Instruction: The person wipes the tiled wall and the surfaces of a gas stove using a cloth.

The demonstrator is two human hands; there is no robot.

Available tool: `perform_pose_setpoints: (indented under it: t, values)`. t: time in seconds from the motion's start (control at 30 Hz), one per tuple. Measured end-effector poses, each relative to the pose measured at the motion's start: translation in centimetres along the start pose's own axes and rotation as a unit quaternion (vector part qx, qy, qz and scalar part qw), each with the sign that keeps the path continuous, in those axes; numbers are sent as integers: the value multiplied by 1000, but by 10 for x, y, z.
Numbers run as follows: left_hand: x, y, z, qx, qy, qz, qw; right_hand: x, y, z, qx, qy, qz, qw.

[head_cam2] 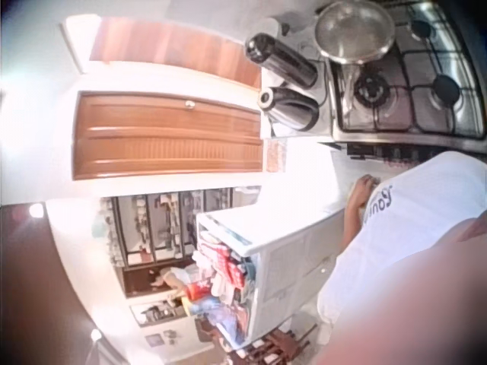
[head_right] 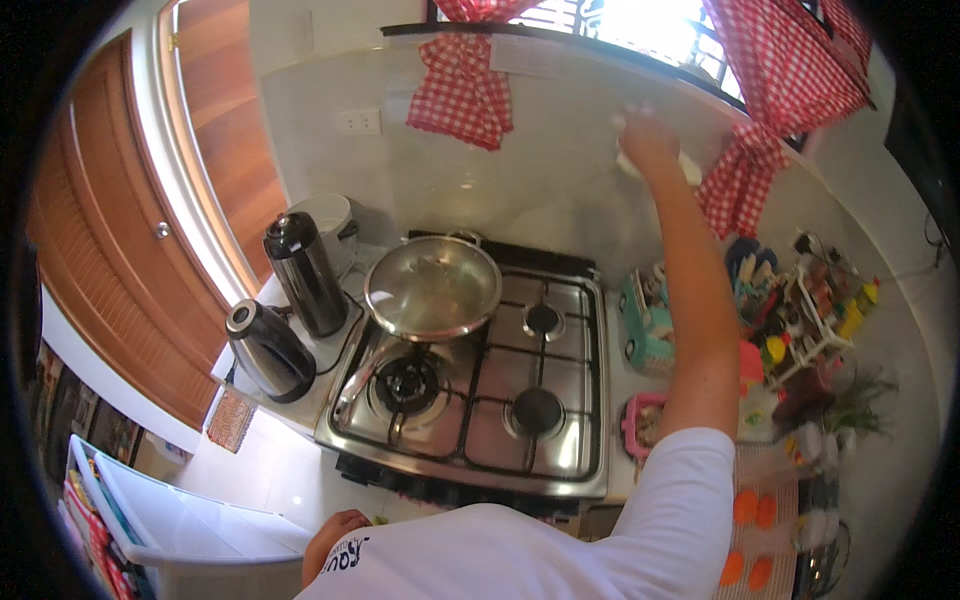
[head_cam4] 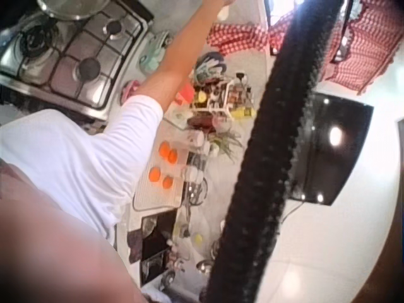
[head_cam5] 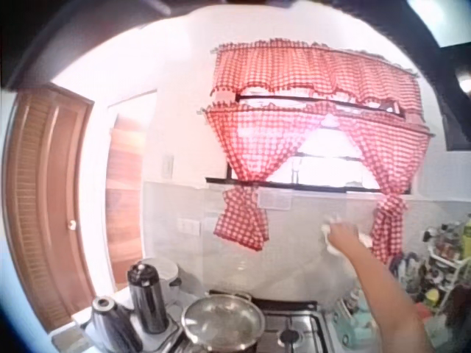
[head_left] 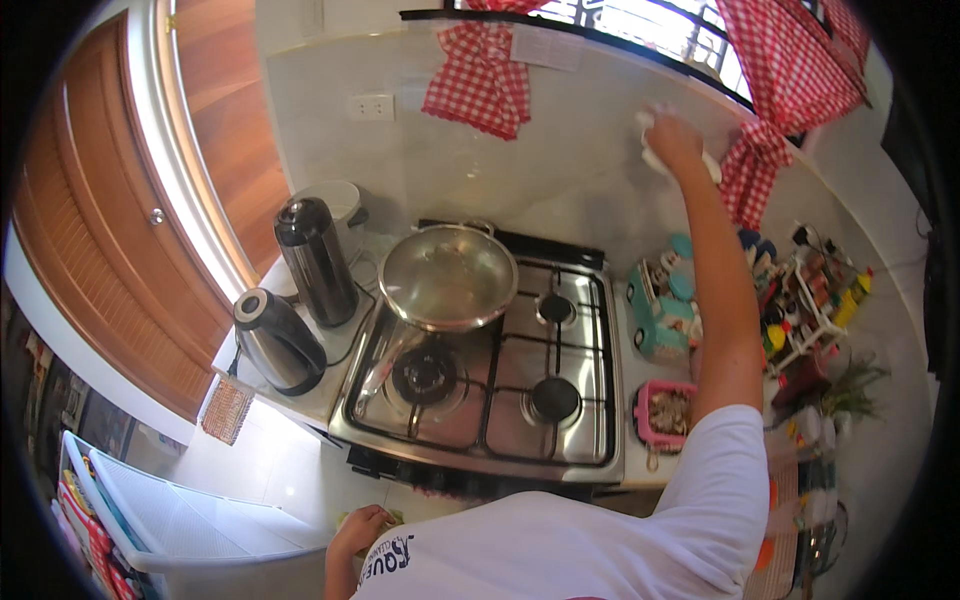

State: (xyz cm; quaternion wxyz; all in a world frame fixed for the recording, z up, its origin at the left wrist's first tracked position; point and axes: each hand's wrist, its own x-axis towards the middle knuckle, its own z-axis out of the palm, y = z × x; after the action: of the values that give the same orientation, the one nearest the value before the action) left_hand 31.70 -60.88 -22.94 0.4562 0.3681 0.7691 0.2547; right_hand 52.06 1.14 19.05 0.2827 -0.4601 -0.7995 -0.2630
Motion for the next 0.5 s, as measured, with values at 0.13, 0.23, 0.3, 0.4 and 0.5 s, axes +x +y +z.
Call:
perform_pose_setpoints:
  t: [0.13,0.23,0.3,0.4,0.5]
  values:
    - [-20,78,-15,-263,26,-12,964,121,-10,1,-23,73,24,997]
    - [-26,113,-20,-387,41,54,919,184,13,32,-13,56,27,998]
    - [-25,124,-18,-435,66,70,895,200,15,52,-4,35,9,999]
    - [-21,142,-17,-495,93,100,858,219,35,69,-26,25,-13,999]
    - [-21,149,-18,-503,126,82,851,221,26,77,-62,81,-85,991]
